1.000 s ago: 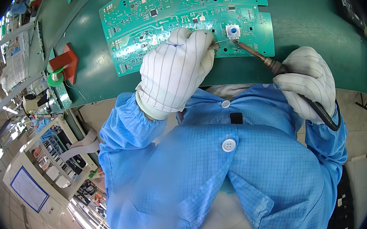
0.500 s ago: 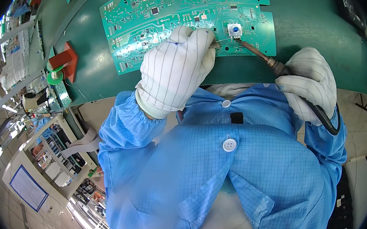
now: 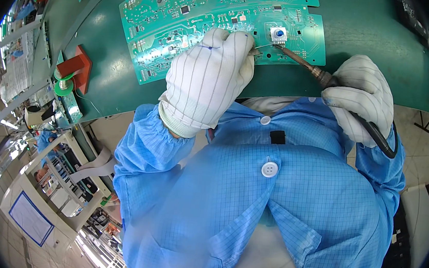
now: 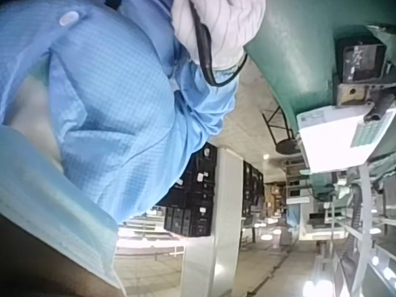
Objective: Soldering electronic components onto a printed circuit board.
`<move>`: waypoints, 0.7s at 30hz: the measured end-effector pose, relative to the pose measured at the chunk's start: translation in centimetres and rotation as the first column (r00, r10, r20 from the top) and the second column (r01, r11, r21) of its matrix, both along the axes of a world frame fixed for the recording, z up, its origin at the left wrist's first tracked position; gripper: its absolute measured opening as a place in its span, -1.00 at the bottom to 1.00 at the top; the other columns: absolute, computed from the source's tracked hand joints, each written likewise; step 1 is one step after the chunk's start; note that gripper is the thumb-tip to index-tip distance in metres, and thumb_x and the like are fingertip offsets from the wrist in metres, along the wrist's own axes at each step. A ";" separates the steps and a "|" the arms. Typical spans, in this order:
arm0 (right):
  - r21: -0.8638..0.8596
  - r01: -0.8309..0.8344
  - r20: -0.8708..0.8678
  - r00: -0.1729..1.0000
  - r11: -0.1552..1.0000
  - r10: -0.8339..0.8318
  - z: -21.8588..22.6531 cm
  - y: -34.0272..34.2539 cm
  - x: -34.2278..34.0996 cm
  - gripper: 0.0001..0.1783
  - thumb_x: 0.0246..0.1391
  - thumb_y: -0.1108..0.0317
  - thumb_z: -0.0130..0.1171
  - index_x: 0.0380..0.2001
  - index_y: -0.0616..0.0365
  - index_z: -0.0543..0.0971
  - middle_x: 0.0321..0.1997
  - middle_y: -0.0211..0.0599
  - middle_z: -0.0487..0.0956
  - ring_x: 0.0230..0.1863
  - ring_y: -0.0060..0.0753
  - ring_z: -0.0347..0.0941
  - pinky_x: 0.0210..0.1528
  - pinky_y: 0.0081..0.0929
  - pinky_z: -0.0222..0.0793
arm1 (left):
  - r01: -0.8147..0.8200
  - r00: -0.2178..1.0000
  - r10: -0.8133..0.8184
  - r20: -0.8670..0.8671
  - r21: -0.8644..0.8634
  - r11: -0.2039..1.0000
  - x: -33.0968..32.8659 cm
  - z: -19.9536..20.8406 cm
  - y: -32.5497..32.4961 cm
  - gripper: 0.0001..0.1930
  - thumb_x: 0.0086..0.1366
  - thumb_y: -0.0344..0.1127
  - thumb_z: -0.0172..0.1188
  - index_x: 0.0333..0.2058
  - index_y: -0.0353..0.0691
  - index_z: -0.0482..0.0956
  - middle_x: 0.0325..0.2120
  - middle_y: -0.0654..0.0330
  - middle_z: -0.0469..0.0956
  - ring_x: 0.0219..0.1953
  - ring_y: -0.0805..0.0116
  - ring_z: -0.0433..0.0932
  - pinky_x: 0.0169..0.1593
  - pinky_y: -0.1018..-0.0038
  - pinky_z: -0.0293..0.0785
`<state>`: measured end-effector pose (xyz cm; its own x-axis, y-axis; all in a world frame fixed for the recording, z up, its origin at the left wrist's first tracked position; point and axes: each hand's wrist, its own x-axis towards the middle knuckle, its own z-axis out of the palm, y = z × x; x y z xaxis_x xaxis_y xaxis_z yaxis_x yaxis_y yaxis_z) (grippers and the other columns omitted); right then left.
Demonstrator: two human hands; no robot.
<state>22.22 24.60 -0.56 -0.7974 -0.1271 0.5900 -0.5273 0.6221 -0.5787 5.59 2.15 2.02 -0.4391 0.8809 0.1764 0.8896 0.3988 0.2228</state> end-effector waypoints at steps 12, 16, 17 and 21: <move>-0.004 0.049 0.034 0.998 0.999 -0.049 -0.5 -0.1 0.2 -0.65 -0.33 0.41 0.41 -0.31 0.09 0.72 -0.36 -0.18 0.53 -0.31 -0.15 0.52 -0.24 -0.32 0.46 | 0.015 0.999 -0.018 -0.032 -0.088 0.996 0.0 0.0 0.2 -0.85 0.25 -0.18 0.22 -0.28 -0.04 0.48 -0.47 0.16 0.50 -0.59 0.24 0.56 -0.57 0.40 0.50; 0.001 0.065 0.017 0.998 0.998 -0.065 -0.5 -0.3 0.0 -0.67 -0.32 0.41 0.40 -0.33 0.10 0.72 -0.37 -0.19 0.53 -0.32 -0.15 0.53 -0.25 -0.32 0.47 | 0.021 0.999 -0.026 -0.041 -0.115 0.993 -0.1 0.0 0.3 -0.86 0.26 -0.20 0.21 -0.30 -0.04 0.47 -0.49 0.16 0.48 -0.58 0.26 0.56 -0.58 0.40 0.50; 0.003 0.072 0.008 0.997 0.997 -0.072 -0.5 -0.2 0.0 -0.67 -0.32 0.41 0.40 -0.33 0.10 0.72 -0.37 -0.18 0.52 -0.32 -0.15 0.53 -0.26 -0.32 0.47 | 0.020 0.999 -0.026 -0.041 -0.135 0.991 -0.1 0.0 0.3 -0.87 0.26 -0.20 0.20 -0.31 -0.05 0.46 -0.49 0.17 0.48 -0.58 0.27 0.56 -0.58 0.41 0.50; -0.007 0.068 0.010 0.998 0.998 -0.068 -0.6 -0.1 0.2 -0.68 -0.31 0.41 0.40 -0.33 0.10 0.72 -0.37 -0.18 0.52 -0.31 -0.15 0.53 -0.26 -0.32 0.47 | 0.036 0.997 -0.042 -0.071 -0.084 0.996 0.0 0.2 0.4 -0.87 0.26 -0.21 0.20 -0.32 -0.05 0.46 -0.49 0.17 0.48 -0.58 0.27 0.56 -0.58 0.41 0.50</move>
